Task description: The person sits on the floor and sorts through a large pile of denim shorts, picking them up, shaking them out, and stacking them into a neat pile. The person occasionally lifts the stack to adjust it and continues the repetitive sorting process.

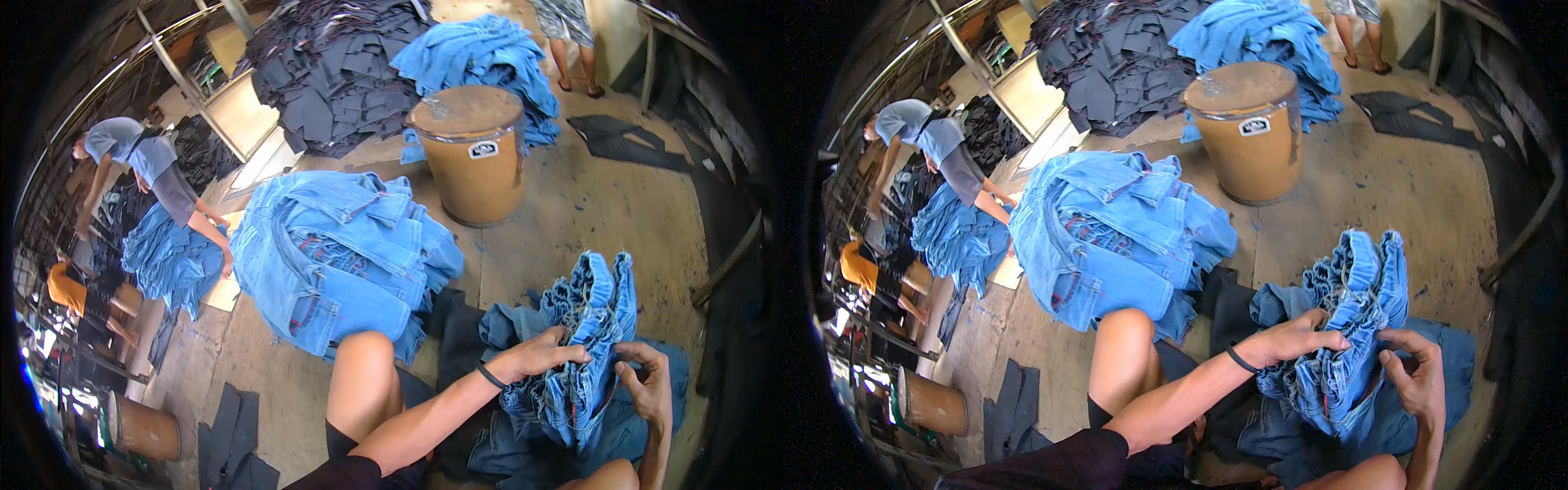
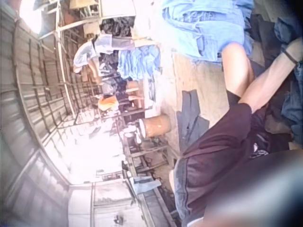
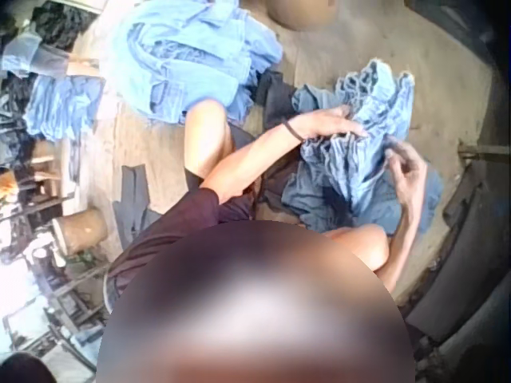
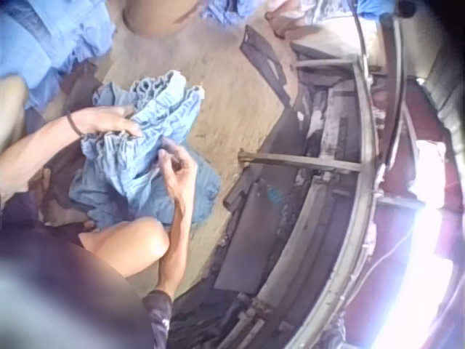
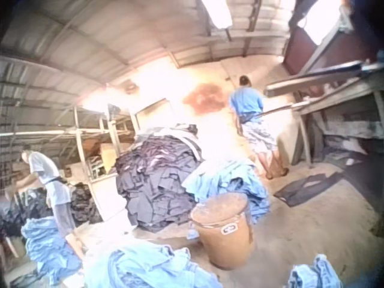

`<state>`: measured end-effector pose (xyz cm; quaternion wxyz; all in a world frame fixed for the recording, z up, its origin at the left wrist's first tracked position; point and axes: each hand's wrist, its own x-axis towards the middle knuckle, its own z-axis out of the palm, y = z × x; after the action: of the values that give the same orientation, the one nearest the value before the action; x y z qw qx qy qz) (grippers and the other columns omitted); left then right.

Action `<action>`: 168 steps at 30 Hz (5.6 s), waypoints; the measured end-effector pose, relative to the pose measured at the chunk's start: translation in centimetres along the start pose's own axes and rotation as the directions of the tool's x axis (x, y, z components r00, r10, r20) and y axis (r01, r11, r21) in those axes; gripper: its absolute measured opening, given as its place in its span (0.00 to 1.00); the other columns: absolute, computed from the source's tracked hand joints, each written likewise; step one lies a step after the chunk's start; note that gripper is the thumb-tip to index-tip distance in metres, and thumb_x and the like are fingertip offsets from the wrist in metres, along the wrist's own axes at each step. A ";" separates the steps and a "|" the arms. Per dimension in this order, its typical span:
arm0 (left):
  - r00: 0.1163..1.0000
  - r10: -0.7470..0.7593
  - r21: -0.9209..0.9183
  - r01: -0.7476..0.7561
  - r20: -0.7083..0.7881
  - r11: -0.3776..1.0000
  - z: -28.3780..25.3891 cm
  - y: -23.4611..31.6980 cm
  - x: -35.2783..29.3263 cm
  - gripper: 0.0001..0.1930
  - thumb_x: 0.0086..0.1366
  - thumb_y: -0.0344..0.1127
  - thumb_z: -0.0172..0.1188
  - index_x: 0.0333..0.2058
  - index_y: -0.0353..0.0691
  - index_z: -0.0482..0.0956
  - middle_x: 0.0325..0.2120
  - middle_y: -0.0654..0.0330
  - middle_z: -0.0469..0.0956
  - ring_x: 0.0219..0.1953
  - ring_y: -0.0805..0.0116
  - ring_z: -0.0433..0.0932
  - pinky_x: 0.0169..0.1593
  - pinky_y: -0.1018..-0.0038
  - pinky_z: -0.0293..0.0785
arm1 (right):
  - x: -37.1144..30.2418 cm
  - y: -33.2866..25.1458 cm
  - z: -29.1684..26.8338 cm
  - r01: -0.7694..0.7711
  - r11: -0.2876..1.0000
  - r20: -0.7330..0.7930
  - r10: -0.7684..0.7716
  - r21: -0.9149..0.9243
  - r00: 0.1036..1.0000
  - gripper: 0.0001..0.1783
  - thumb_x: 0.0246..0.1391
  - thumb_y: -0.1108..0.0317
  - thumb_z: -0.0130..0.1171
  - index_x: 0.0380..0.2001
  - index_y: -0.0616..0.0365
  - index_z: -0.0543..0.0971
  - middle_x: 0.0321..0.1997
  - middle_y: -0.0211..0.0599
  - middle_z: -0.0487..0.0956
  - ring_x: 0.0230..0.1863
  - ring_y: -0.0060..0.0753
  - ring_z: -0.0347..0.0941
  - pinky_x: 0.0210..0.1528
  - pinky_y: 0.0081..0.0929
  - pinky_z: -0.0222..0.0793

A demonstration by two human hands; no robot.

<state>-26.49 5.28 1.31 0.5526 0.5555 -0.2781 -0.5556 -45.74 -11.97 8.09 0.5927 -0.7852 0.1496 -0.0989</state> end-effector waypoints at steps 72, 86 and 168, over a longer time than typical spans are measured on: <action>0.281 0.397 0.468 0.709 -0.874 0.528 -51.2 15.1 -21.9 0.60 0.52 0.91 0.39 0.75 0.58 0.57 0.77 0.41 0.38 0.79 0.43 0.30 0.67 0.24 0.15 | 38.8 -15.2 41.2 0.396 0.856 0.016 -0.414 -0.333 0.910 0.28 0.67 0.51 0.58 0.61 0.60 0.79 0.61 0.62 0.78 0.63 0.59 0.74 0.67 0.43 0.65; 0.549 0.488 0.705 0.674 -0.678 0.221 -25.8 15.2 -26.8 0.42 0.66 0.59 0.59 0.75 0.63 0.55 0.74 0.49 0.57 0.74 0.45 0.56 0.70 0.26 0.41 | 35.8 -18.6 38.9 0.433 0.828 0.093 -0.430 -0.357 0.898 0.35 0.68 0.46 0.55 0.66 0.61 0.72 0.63 0.64 0.75 0.64 0.63 0.71 0.66 0.48 0.66; 0.930 -0.368 0.197 0.362 -0.009 0.911 10.8 -11.4 17.1 0.31 0.60 0.39 0.72 0.58 0.28 0.73 0.53 0.49 0.79 0.55 0.59 0.78 0.58 0.66 0.76 | -13.8 21.4 -10.0 -0.292 0.955 -0.628 0.258 0.051 0.734 0.26 0.59 0.55 0.70 0.52 0.64 0.81 0.45 0.45 0.86 0.44 0.33 0.83 0.47 0.29 0.79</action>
<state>-36.10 -11.14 -12.03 0.3780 0.6414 -0.2304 -0.6266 -64.50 -21.56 -9.35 0.4966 -0.6908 0.4552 -0.2626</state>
